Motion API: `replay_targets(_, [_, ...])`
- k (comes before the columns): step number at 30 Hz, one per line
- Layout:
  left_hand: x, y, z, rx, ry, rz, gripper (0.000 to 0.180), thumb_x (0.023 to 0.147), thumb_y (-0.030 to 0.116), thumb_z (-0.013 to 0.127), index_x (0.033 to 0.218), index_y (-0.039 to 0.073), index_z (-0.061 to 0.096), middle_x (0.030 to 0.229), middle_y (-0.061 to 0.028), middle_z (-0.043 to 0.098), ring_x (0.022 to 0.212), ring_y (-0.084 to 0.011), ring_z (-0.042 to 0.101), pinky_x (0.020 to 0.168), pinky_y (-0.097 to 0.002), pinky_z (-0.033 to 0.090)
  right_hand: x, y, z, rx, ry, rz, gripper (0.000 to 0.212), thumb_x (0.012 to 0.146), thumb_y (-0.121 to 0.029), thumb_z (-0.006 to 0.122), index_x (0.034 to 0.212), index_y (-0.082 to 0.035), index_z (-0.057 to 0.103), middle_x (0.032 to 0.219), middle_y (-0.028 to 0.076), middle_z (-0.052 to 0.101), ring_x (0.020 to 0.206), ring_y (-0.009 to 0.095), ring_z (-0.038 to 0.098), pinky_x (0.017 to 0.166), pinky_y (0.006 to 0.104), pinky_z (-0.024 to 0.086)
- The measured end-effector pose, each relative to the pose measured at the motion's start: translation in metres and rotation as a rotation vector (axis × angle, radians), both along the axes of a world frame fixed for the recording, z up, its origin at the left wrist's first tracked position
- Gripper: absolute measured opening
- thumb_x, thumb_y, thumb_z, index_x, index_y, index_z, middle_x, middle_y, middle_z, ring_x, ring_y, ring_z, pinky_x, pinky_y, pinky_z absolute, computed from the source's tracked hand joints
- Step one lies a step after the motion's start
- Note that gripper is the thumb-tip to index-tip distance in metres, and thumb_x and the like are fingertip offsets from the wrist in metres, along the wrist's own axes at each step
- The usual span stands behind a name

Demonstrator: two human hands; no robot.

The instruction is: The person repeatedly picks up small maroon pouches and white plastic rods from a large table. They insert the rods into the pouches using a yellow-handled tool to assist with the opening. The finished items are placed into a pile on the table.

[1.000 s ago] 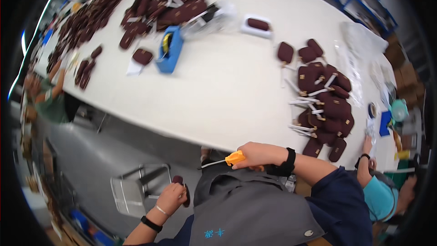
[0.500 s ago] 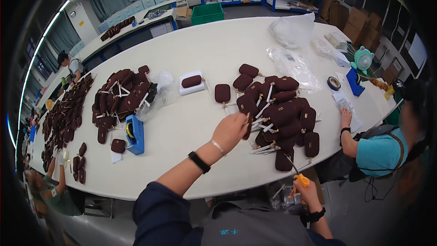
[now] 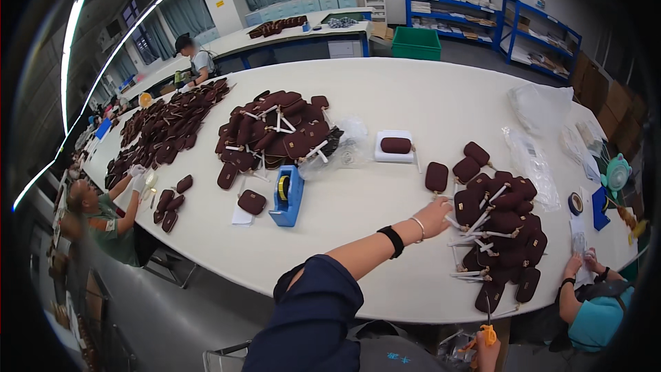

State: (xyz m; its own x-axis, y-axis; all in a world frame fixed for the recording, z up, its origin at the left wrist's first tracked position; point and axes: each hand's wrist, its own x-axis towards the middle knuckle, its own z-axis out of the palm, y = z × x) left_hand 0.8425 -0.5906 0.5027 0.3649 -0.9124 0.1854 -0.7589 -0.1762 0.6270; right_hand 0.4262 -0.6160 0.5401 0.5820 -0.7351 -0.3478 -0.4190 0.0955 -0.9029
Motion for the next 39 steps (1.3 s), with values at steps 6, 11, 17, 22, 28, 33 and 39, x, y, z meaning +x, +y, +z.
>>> replay_targets(6, [0.177, 0.194, -0.011, -0.046, 0.063, 0.541, 0.021, 0.079, 0.017, 0.064, 0.093, 0.001, 0.064, 0.103, -0.0206, 0.060, 0.101, -0.0366, 0.056, 0.091, -0.0399, 0.044, 0.070, -0.001, -0.050, 0.079, 0.038, 0.073, 0.018, 0.090, -0.018, 0.056, 0.094, -0.001, 0.051, 0.062, 0.009, 0.062, 0.052, 0.020, 0.065, 0.033, 0.0229, 0.039])
replay_targets(11, [0.283, 0.346, 0.017, 0.082, -0.075, 0.934, 0.022, 0.080, 0.016, 0.057, 0.093, 0.002, 0.068, 0.094, -0.0203, 0.066, 0.090, -0.0364, 0.062, 0.084, -0.0414, 0.049, 0.137, 0.038, -0.029, 0.129, 0.084, 0.172, 0.019, 0.090, -0.018, 0.057, 0.095, 0.000, 0.054, 0.067, 0.010, 0.064, 0.057, 0.019, 0.066, 0.039, 0.0234, 0.043])
replay_targets(17, [0.392, 0.388, 0.017, 0.024, -0.034, 1.113, 0.026, 0.084, 0.014, 0.053, 0.105, 0.004, 0.065, 0.103, -0.0212, 0.065, 0.098, -0.0355, 0.061, 0.089, -0.0410, 0.048, 0.188, 0.086, 0.009, 0.109, 0.233, 0.149, 0.029, 0.093, -0.031, 0.055, 0.082, -0.006, 0.062, 0.055, 0.002, 0.056, 0.041, 0.009, 0.048, 0.036, 0.0212, 0.035])
replay_targets(22, [0.458, 0.345, 0.008, -0.006, 0.084, 1.163, 0.031, 0.088, 0.010, 0.046, 0.114, 0.004, 0.061, 0.108, -0.0227, 0.062, 0.101, -0.0387, 0.059, 0.088, -0.0444, 0.047, 0.185, 0.093, -0.020, -0.098, 0.289, 0.113, 0.035, 0.092, -0.035, 0.056, 0.070, -0.007, 0.060, 0.052, 0.002, 0.055, 0.037, 0.010, 0.048, 0.034, 0.0230, 0.035])
replay_targets(28, [0.525, 0.318, -0.013, 0.108, -0.084, 1.159, 0.033, 0.087, 0.012, 0.050, 0.118, 0.001, 0.056, 0.117, -0.0204, 0.055, 0.107, -0.0401, 0.052, 0.091, -0.0472, 0.044, 0.209, 0.111, -0.021, -0.037, 0.354, -0.006, 0.028, 0.091, -0.028, 0.057, 0.075, -0.006, 0.060, 0.057, 0.003, 0.057, 0.041, 0.010, 0.049, 0.036, 0.0241, 0.036])
replay_targets(33, [0.547, 0.287, -0.010, 0.119, -0.210, 1.161, 0.068, 0.072, 0.018, 0.068, 0.131, 0.003, 0.037, 0.120, -0.0233, 0.050, 0.109, -0.0415, 0.048, 0.092, -0.0471, 0.044, 0.234, 0.132, 0.008, -0.313, 0.286, 0.077, 0.023, 0.090, -0.025, 0.061, 0.087, -0.002, 0.062, 0.067, 0.004, 0.060, 0.058, 0.010, 0.058, 0.048, 0.0243, 0.045])
replay_targets(39, [0.595, 0.284, -0.054, 0.151, -0.351, 1.116, 0.062, 0.072, 0.013, 0.066, 0.127, -0.002, 0.043, 0.113, -0.0260, 0.057, 0.106, -0.0390, 0.056, 0.093, -0.0442, 0.045, 0.231, 0.119, 0.014, 0.104, 0.434, -0.083, 0.029, 0.087, -0.025, 0.066, 0.095, 0.002, 0.061, 0.075, 0.005, 0.067, 0.069, 0.012, 0.065, 0.063, 0.0238, 0.051])
